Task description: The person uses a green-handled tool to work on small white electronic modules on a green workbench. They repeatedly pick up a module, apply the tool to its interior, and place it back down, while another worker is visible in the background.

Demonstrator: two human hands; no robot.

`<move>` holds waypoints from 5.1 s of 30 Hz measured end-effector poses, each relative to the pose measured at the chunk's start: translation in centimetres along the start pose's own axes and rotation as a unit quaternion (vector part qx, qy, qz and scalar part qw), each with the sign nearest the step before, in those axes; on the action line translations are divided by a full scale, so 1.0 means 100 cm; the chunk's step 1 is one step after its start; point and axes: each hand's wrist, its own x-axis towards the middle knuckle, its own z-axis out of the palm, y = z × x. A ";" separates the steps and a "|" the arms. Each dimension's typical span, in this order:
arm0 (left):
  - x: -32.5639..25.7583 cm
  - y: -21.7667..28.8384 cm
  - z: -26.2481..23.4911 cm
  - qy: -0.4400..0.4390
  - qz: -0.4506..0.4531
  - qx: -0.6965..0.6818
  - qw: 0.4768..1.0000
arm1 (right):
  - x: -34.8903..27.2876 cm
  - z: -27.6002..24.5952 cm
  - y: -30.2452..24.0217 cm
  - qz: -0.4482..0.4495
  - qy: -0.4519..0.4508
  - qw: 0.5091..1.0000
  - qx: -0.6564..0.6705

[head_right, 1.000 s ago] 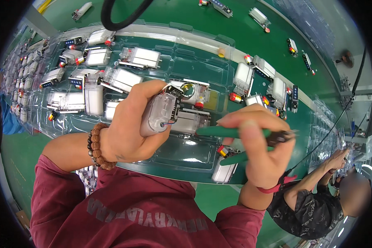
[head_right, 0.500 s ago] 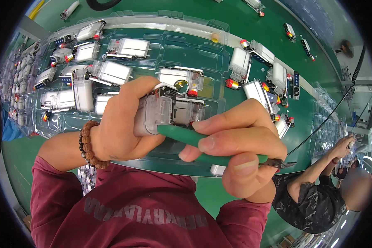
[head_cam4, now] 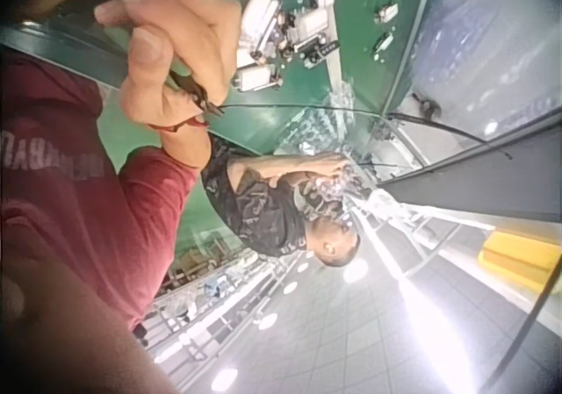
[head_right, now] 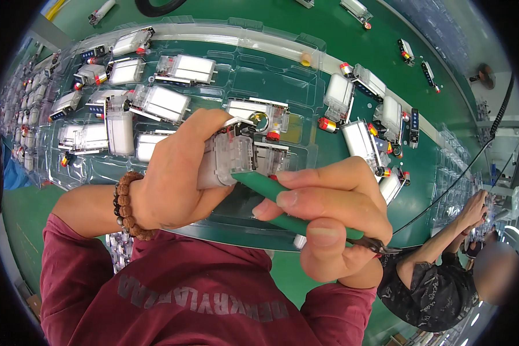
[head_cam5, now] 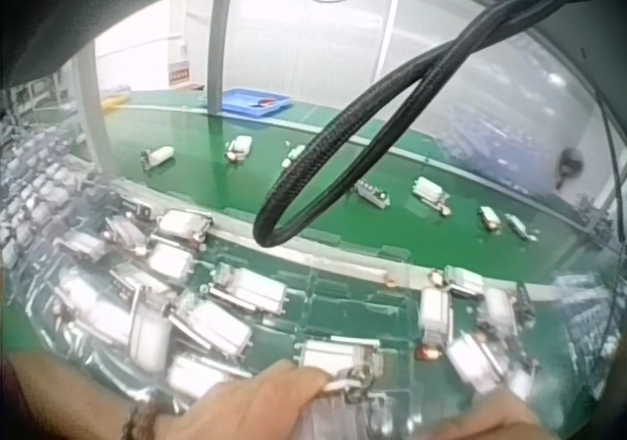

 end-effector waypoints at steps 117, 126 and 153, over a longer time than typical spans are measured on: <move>-0.009 -0.008 0.010 -0.105 -0.085 -0.023 0.991 | 0.008 -0.007 0.006 0.044 -0.072 0.990 -0.111; -0.010 -0.013 0.009 -0.084 -0.045 -0.044 0.994 | 0.008 -0.013 0.011 0.018 -0.068 0.996 -0.057; -0.008 -0.013 0.002 -0.082 -0.022 -0.118 0.989 | -0.002 -0.002 -0.003 -0.012 -0.067 0.987 -0.146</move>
